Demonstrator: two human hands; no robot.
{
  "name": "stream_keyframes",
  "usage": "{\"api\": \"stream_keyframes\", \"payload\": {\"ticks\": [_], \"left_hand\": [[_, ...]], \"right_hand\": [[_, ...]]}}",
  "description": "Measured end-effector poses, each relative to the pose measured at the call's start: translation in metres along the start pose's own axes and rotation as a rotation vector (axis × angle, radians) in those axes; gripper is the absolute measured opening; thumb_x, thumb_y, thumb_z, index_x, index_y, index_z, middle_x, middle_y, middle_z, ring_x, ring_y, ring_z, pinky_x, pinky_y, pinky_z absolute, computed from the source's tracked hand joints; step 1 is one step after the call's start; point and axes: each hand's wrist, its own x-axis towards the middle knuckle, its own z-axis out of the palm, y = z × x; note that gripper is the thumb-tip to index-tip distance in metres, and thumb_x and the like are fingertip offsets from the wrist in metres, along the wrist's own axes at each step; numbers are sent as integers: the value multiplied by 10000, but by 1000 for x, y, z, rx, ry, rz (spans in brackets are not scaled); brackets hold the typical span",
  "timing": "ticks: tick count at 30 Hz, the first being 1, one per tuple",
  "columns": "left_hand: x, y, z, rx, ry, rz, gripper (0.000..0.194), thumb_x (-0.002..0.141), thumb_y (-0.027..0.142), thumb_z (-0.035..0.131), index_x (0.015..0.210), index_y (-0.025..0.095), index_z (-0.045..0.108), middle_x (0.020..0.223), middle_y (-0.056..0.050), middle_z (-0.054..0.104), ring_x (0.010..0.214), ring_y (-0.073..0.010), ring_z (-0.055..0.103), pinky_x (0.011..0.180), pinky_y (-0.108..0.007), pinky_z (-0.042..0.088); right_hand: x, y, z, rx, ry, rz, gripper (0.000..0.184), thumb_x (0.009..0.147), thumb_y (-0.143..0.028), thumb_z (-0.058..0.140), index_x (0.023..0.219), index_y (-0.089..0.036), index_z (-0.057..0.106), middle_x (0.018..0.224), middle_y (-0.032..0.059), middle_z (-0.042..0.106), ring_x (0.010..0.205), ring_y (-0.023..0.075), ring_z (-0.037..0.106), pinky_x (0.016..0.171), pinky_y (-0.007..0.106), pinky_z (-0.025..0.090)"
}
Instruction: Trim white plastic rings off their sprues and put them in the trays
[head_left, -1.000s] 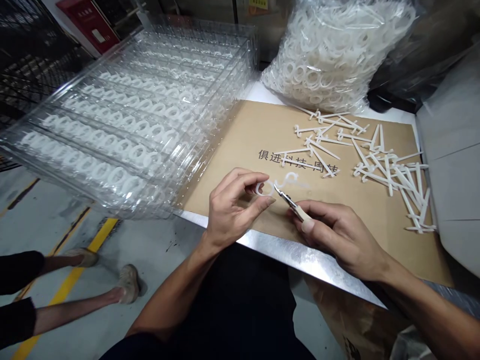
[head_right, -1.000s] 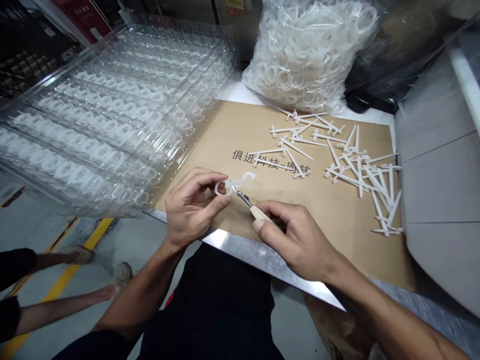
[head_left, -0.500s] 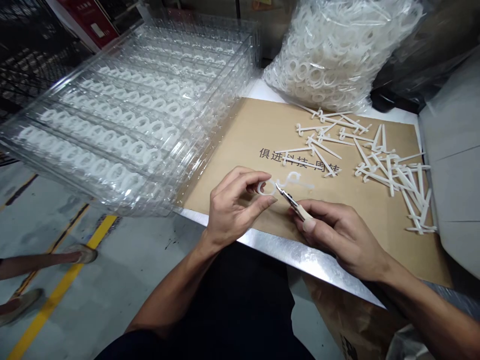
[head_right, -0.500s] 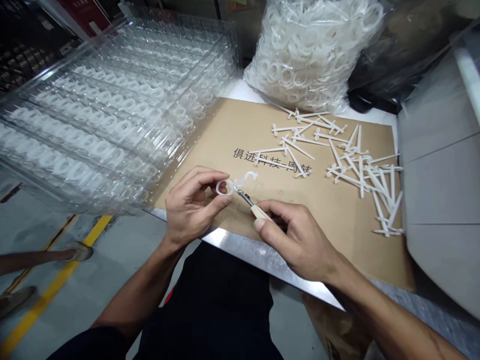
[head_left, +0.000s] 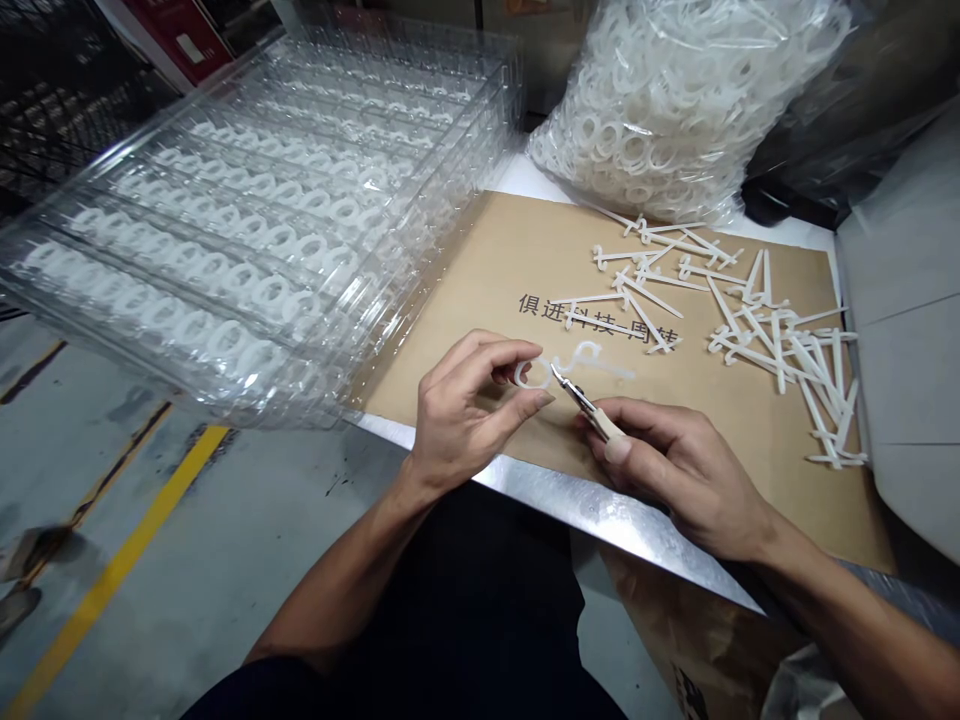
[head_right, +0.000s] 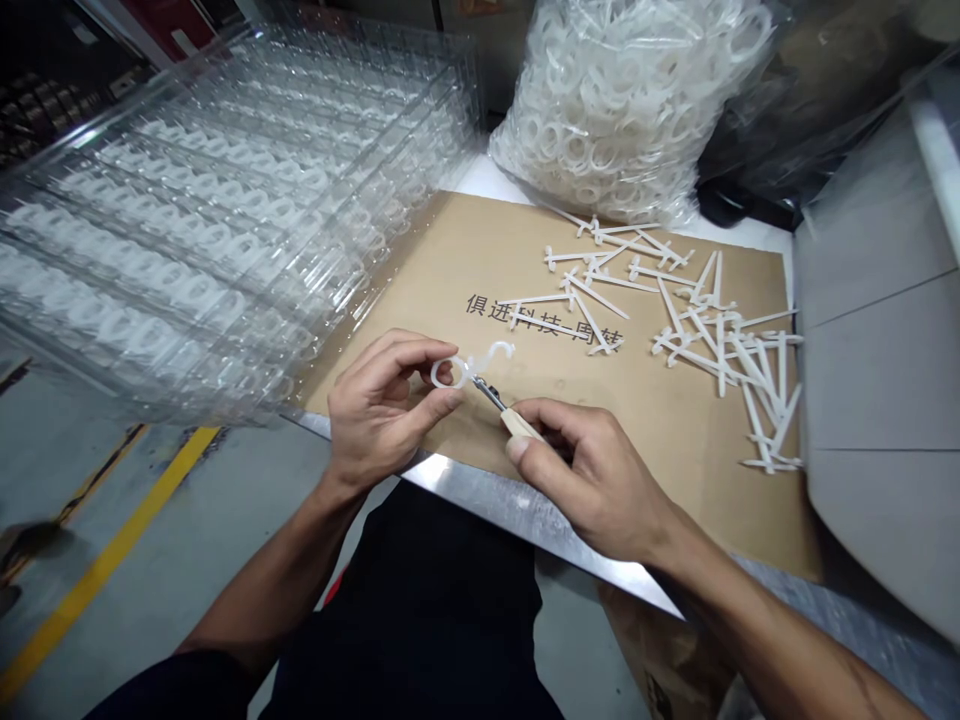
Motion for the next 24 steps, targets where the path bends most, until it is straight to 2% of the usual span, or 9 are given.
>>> {"api": "stream_keyframes", "payload": {"ticks": [16,24], "left_hand": [[0,0,0,25,-5,0,332,874,335,821,1159,190,731,996,-49,687,825,-129,646,737,-267,551],[0,2,-1,32,-8,3,324,874,335,820,1148,184,735,987,-54,696,827,-130,653,746,-263,559]], "right_hand": [[0,-1,0,-23,-2,-5,216,1045,-365,545,993,-204,680,751,-13,549,638,133,484,573,270,385],[1,-6,1,-217,21,-77,228,1050,-307,494,940,-192,657,742,-9,572,650,146,510,609,292,386]]}}
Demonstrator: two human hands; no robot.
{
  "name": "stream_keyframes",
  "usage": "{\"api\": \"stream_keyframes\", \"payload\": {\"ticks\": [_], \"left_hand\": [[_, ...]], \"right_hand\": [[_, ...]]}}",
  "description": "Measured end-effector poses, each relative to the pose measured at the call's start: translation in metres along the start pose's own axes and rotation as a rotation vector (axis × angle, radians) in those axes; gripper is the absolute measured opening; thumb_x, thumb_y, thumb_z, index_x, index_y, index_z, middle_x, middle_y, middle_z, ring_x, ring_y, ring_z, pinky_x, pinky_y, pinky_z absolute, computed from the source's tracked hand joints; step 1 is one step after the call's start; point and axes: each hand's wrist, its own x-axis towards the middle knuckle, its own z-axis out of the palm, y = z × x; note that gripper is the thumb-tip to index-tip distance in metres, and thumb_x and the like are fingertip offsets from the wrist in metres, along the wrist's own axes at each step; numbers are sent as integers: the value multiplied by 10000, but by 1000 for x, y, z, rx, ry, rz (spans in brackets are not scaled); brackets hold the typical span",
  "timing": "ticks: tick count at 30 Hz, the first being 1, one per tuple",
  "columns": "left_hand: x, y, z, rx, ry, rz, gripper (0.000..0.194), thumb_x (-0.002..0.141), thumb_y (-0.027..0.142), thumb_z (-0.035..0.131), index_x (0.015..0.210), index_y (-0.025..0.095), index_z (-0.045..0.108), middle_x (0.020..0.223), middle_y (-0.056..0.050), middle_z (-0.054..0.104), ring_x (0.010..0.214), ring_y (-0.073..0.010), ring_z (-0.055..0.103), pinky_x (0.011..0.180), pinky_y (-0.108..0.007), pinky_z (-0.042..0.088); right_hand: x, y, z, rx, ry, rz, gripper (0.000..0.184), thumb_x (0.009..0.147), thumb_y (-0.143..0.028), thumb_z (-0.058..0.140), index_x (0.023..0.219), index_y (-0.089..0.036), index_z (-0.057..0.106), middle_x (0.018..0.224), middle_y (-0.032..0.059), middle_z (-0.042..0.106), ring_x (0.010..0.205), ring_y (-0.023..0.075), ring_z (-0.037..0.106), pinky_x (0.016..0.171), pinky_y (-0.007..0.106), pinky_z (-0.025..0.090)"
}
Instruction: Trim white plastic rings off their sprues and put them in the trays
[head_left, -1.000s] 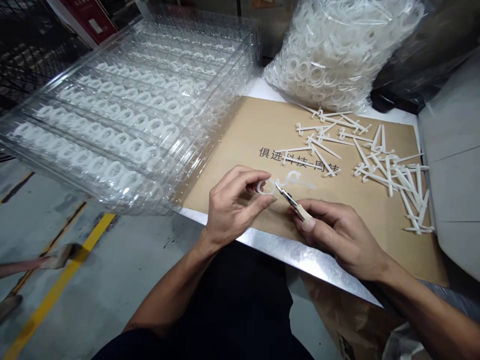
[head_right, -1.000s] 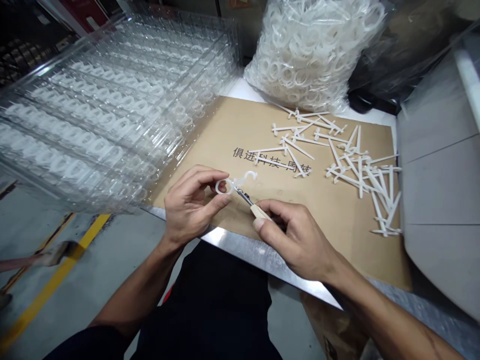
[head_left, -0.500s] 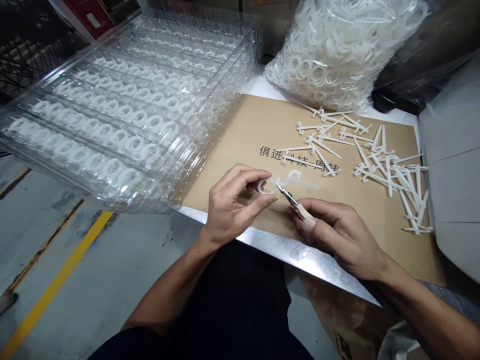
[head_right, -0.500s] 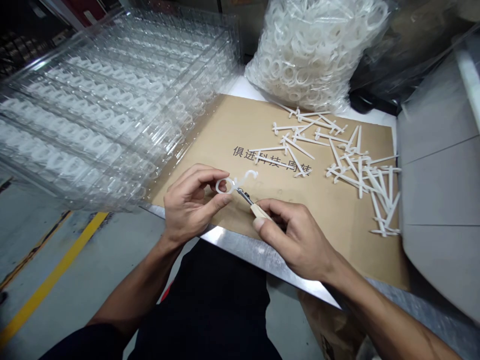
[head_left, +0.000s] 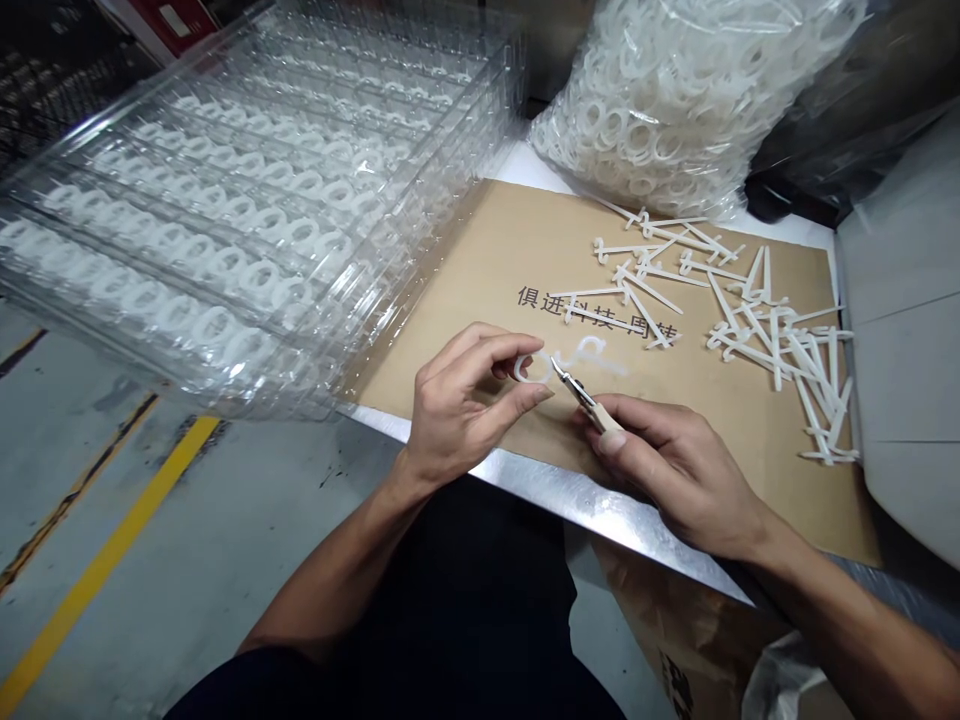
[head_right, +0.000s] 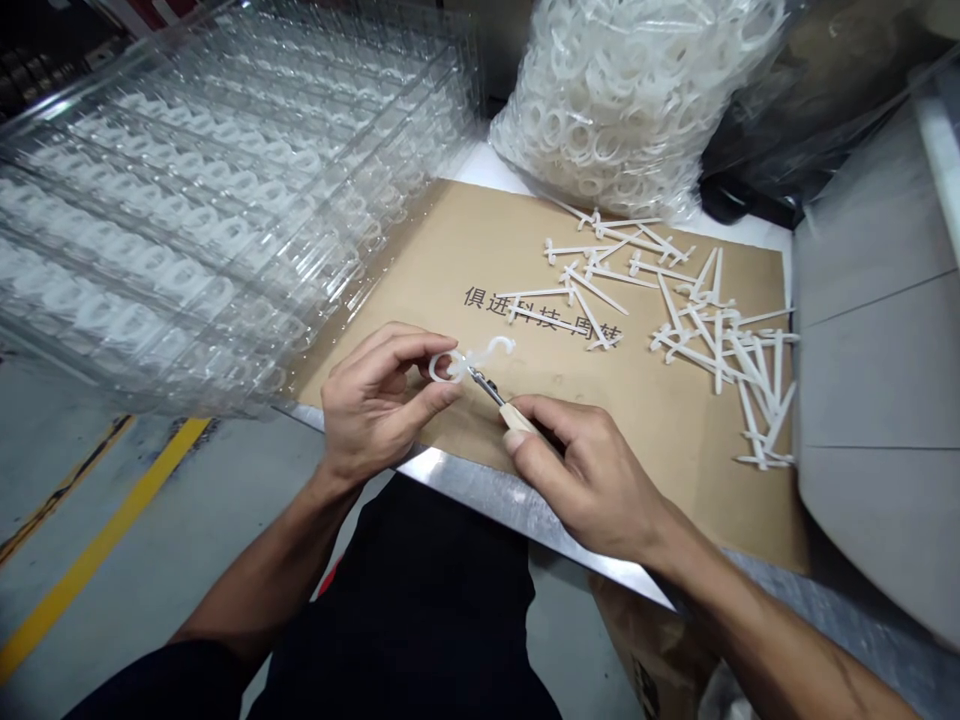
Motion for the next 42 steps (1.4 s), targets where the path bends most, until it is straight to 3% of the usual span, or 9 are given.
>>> {"api": "stream_keyframes", "payload": {"ticks": [7,18,27,34,42], "left_hand": [[1,1,-1,62,-11,-8,294,892,356,799,1122,184,738,975,-54,712,820,-135,655,715,-250,559],[-1,-2,1,4,17,-83,334,855,341,838,1134,187,735,951,-36,677,820,-132,630,737,-260,538],[0,-3,-1,22,17,-27,350,870,355,824,1167,194,732,961,-45,679,843,-141,639,765,-277,544],[-1,-4,-2,5,43,9,358,878,360,817,1190,205,732,962,-47,671,830,-140,634,760,-289,553],[-5,-10,1,-204,105,-32,430,858,223,833,1273,234,724,1039,-54,635,875,-140,679,802,-286,591]], "right_hand": [[-1,0,2,-56,1,39,306,1074,-366,443,982,-182,670,727,7,559,638,162,502,607,308,381],[-1,12,5,321,37,192,440,1034,-543,550,772,-190,539,760,1,513,615,124,422,534,262,343],[0,8,2,309,-16,160,318,1047,-470,540,978,-185,663,770,2,511,631,136,423,542,263,351],[0,6,1,311,-44,129,274,1048,-418,539,986,-186,673,779,0,499,641,135,416,549,262,348],[-1,6,1,297,-50,157,313,1032,-484,551,996,-194,662,781,14,527,639,149,422,548,275,339]]}}
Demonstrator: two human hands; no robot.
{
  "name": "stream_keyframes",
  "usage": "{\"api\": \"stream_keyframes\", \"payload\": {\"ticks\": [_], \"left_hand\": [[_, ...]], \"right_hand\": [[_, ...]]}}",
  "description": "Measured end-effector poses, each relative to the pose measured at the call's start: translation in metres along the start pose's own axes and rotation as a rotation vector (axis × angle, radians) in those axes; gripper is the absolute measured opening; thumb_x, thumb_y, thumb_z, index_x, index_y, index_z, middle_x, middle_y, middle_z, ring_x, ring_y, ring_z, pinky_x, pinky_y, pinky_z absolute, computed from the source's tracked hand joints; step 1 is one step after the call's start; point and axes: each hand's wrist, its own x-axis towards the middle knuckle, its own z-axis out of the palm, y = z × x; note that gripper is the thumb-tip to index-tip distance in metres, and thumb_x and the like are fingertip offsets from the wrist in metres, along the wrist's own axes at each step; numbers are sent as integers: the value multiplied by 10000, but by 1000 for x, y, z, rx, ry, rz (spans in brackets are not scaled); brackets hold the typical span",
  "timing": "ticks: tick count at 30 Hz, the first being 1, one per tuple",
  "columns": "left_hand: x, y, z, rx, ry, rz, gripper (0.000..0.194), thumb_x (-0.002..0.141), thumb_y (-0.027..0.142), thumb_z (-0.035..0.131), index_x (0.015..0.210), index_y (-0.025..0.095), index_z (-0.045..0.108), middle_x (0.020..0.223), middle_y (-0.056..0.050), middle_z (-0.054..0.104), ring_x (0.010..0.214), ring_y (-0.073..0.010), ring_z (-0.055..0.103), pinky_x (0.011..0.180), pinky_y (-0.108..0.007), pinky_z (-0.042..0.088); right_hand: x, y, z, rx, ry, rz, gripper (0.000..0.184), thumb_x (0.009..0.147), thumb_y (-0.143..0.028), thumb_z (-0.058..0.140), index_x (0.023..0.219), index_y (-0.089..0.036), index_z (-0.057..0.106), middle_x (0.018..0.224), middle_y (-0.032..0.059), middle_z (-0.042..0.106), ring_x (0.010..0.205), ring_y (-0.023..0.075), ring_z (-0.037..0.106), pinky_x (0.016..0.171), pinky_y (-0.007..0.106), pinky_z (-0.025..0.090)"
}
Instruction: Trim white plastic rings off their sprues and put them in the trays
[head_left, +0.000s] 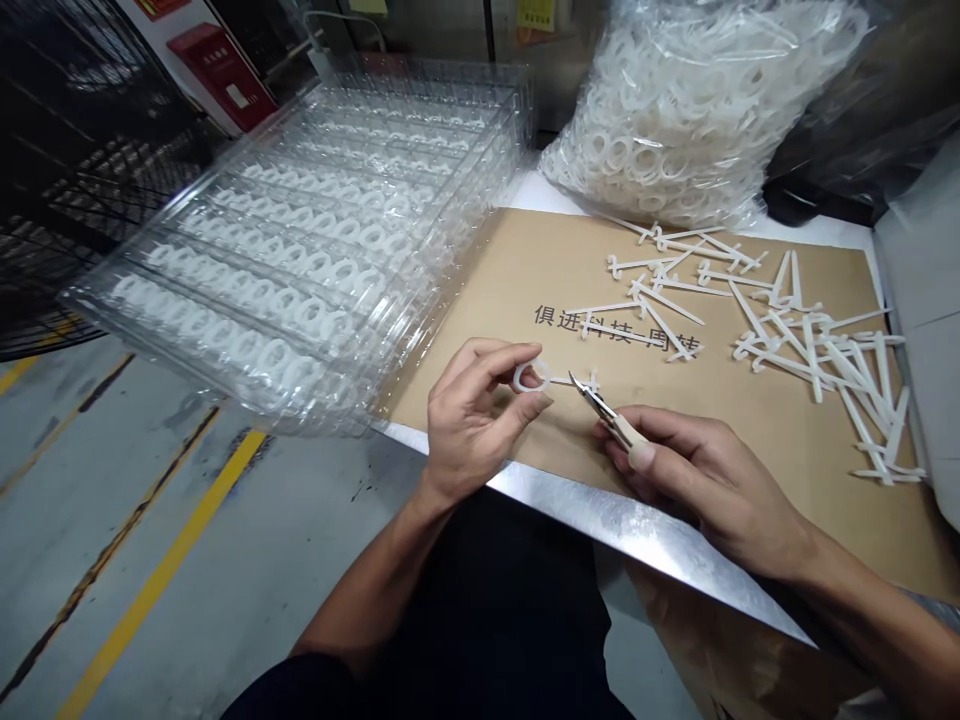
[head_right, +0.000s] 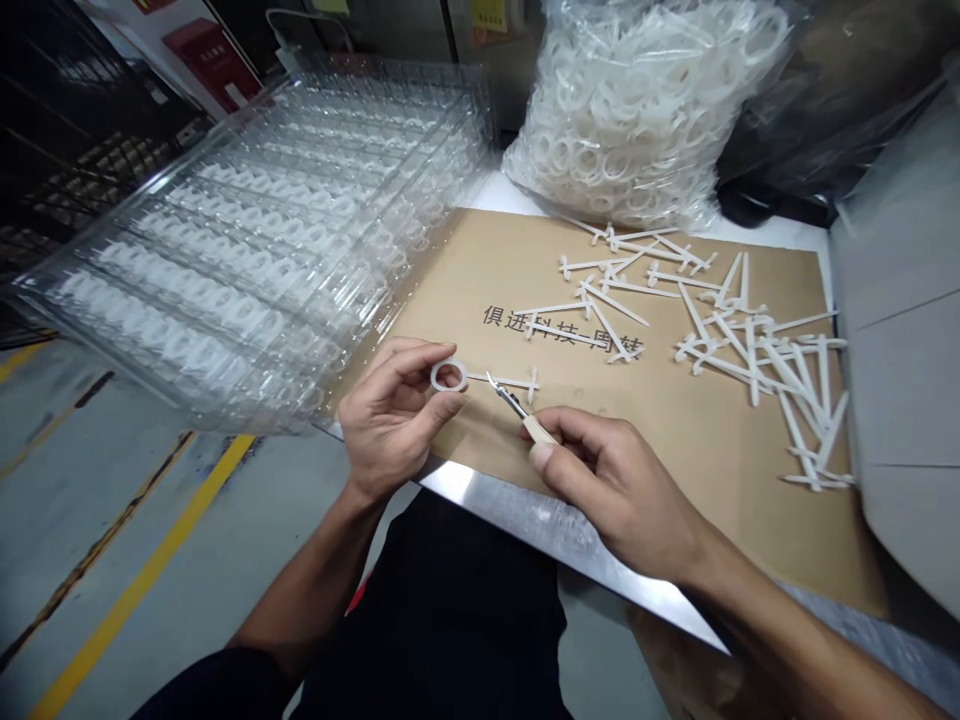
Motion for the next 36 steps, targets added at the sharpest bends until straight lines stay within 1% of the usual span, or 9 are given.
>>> {"api": "stream_keyframes", "payload": {"ticks": [5,10,13,16,20,25,30,33,36], "left_hand": [[1,2,1,-98,8,-80,400,854,186,826,1243,233,745,1073,-60,626,889,-131,711,820,-259,635],[1,2,-1,-185,29,-181,357,852,182,817,1203,218,761,1083,-64,634,892,-124,725,867,-258,653],[0,2,-2,-194,46,-233,354,845,193,827,1192,218,766,1059,-60,646,894,-124,718,867,-259,657],[0,2,-2,-184,63,-244,351,831,226,849,1173,213,775,1032,-58,648,892,-122,702,837,-246,654],[1,3,-1,-193,70,-235,372,799,225,879,1159,220,783,1017,-50,645,882,-115,689,797,-222,639],[1,3,-1,-192,63,-229,404,766,250,910,1149,225,787,1006,-48,653,868,-118,685,790,-231,625],[2,4,-1,-214,69,-225,409,749,241,922,1138,230,796,987,-42,643,849,-109,668,763,-215,601],[2,4,-2,-230,59,-243,421,742,214,923,1144,231,799,990,-42,639,858,-105,665,777,-200,590],[2,5,-2,-242,55,-262,429,733,191,925,1143,232,802,991,-42,635,859,-104,660,792,-192,584]], "right_hand": [[0,0,-1,-15,25,-5,345,1008,-521,572,991,-193,681,807,35,569,646,161,462,547,281,357],[-2,1,-2,-18,16,0,346,1008,-533,572,1003,-204,676,807,31,565,655,164,469,558,282,374],[-2,2,-3,-18,8,6,336,1011,-535,569,1006,-212,661,822,32,568,672,170,475,565,286,364],[-2,2,-3,-16,0,11,334,1010,-540,568,993,-216,647,828,30,562,673,170,467,565,288,352],[-2,2,-3,-17,1,20,332,1014,-541,561,986,-219,636,829,25,552,673,167,456,575,292,351],[-2,1,-3,-25,1,20,337,1011,-555,562,998,-226,636,840,25,566,686,171,468,581,295,348],[-3,2,-3,-2,19,20,346,1003,-559,577,996,-220,651,844,28,577,704,174,490,587,296,354],[-3,2,-3,0,16,21,349,1000,-559,583,1024,-220,662,839,24,578,706,171,496,594,292,366],[-3,2,-3,-5,13,19,351,1000,-559,583,1013,-218,665,837,20,577,701,164,492,593,283,373]]}}
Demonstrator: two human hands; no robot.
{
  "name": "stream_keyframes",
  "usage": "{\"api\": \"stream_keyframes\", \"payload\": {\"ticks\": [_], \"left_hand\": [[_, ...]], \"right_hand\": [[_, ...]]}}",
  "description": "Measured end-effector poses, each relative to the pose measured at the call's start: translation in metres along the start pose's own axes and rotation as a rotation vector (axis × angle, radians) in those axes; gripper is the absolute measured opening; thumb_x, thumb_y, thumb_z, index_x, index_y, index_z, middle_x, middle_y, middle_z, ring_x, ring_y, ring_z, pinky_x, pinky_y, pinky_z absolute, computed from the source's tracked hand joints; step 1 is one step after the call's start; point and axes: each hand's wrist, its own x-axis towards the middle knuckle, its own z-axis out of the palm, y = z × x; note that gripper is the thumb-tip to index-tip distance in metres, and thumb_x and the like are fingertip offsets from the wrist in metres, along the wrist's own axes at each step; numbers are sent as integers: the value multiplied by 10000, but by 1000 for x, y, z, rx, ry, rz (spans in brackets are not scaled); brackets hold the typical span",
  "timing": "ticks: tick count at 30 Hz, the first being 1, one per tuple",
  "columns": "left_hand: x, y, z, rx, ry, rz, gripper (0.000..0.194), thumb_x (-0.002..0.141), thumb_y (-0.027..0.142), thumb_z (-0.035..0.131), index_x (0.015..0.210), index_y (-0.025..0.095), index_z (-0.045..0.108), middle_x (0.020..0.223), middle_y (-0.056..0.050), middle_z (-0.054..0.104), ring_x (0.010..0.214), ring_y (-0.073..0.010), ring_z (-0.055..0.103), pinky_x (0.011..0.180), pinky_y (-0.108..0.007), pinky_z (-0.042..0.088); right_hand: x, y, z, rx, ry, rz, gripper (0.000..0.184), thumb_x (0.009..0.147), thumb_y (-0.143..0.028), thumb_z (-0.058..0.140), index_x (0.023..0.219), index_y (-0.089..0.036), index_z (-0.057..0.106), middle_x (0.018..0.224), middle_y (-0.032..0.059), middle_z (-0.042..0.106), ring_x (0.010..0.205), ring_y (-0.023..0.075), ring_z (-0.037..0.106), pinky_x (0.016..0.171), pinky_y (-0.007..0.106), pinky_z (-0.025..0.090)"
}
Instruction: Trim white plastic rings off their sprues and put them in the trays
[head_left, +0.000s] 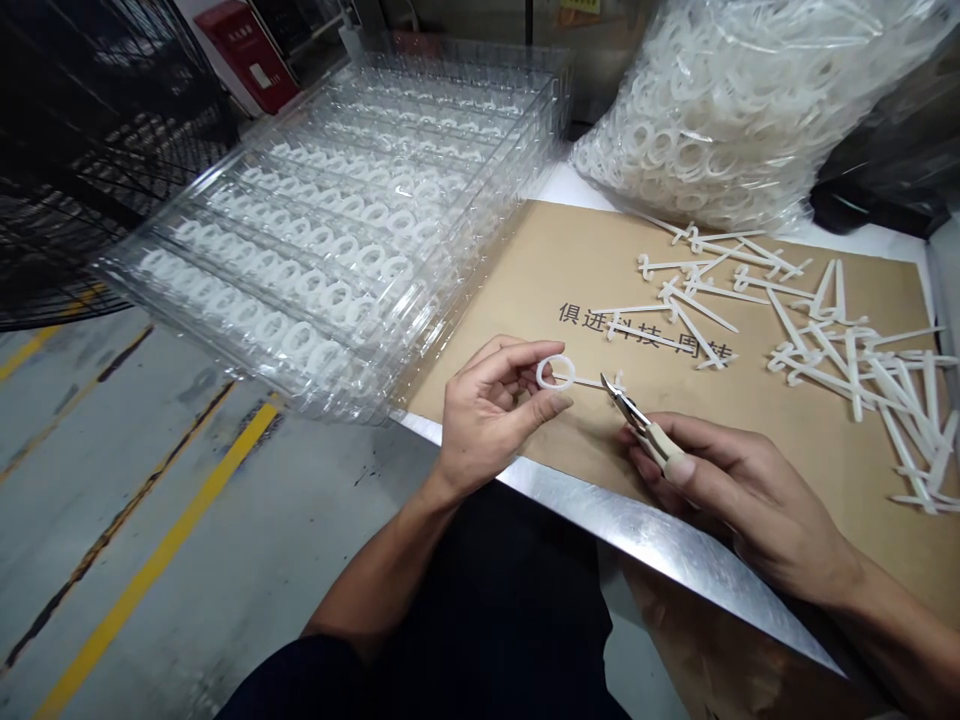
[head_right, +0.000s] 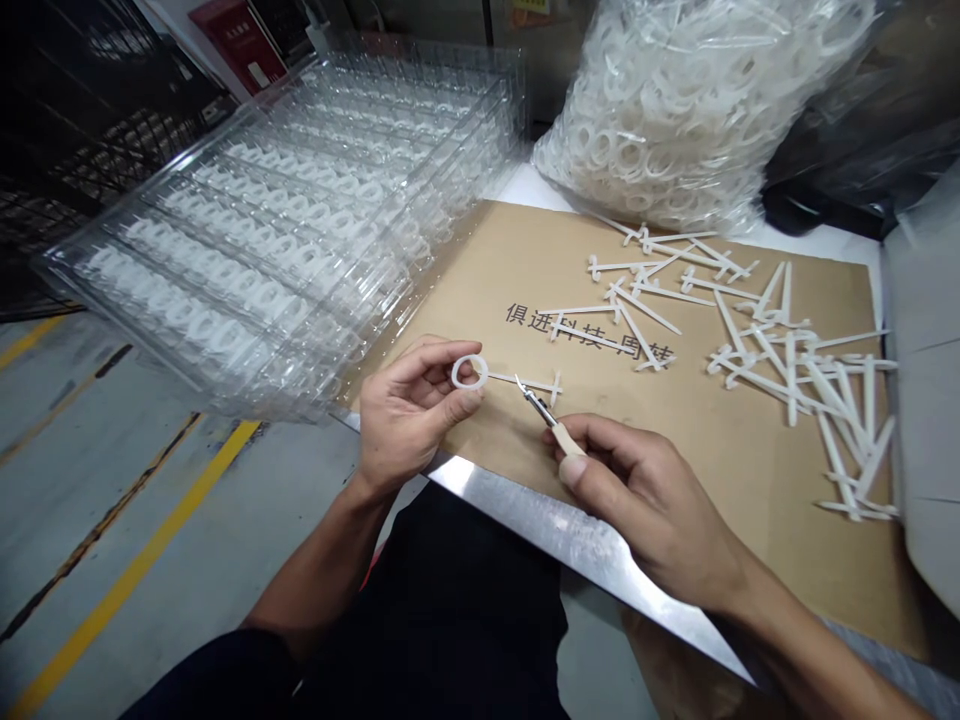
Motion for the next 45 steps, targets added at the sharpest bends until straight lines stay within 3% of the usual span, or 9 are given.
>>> {"api": "stream_keyframes", "payload": {"ticks": [23,29,34,39,42,45], "left_hand": [[-2,-1,-1,15,-35,-18,383,825,166,847,1192,248,776,1023,-43,628,899,-110,639,814,-217,555],[-5,-1,2,-91,-13,-126,349,872,232,806,1219,216,765,1032,-64,658,943,-139,668,851,-249,601],[-12,35,-2,-171,-85,-205,327,897,204,773,1224,223,774,973,-47,642,810,-105,690,814,-244,615],[-20,99,-32,-73,-208,-201,281,964,216,697,1230,257,776,1033,-68,649,819,-112,700,764,-234,621],[2,132,-60,177,-201,-96,287,967,236,691,1244,220,763,996,-77,681,846,-134,693,782,-259,622],[54,147,-85,471,-150,106,313,903,259,755,1202,164,748,944,-76,720,854,-157,692,790,-281,604]], "right_hand": [[-3,17,-7,49,10,-1,335,1012,-539,589,1131,-235,667,872,33,614,706,167,501,617,292,394],[0,22,-6,147,-10,-13,308,1023,-510,578,1022,-212,656,899,46,592,718,165,496,608,288,372],[3,12,-1,174,-19,-10,331,1007,-525,602,1029,-199,656,852,30,562,663,140,450,568,269,342],[4,8,5,229,14,1,384,950,-566,670,970,-183,674,836,37,582,637,124,450,530,242,320],[5,5,9,266,37,6,421,893,-595,723,921,-176,689,811,42,591,609,122,461,503,234,329],[4,1,13,282,82,-2,419,852,-596,760,882,-182,700,774,43,590,579,127,470,481,243,350]]}}
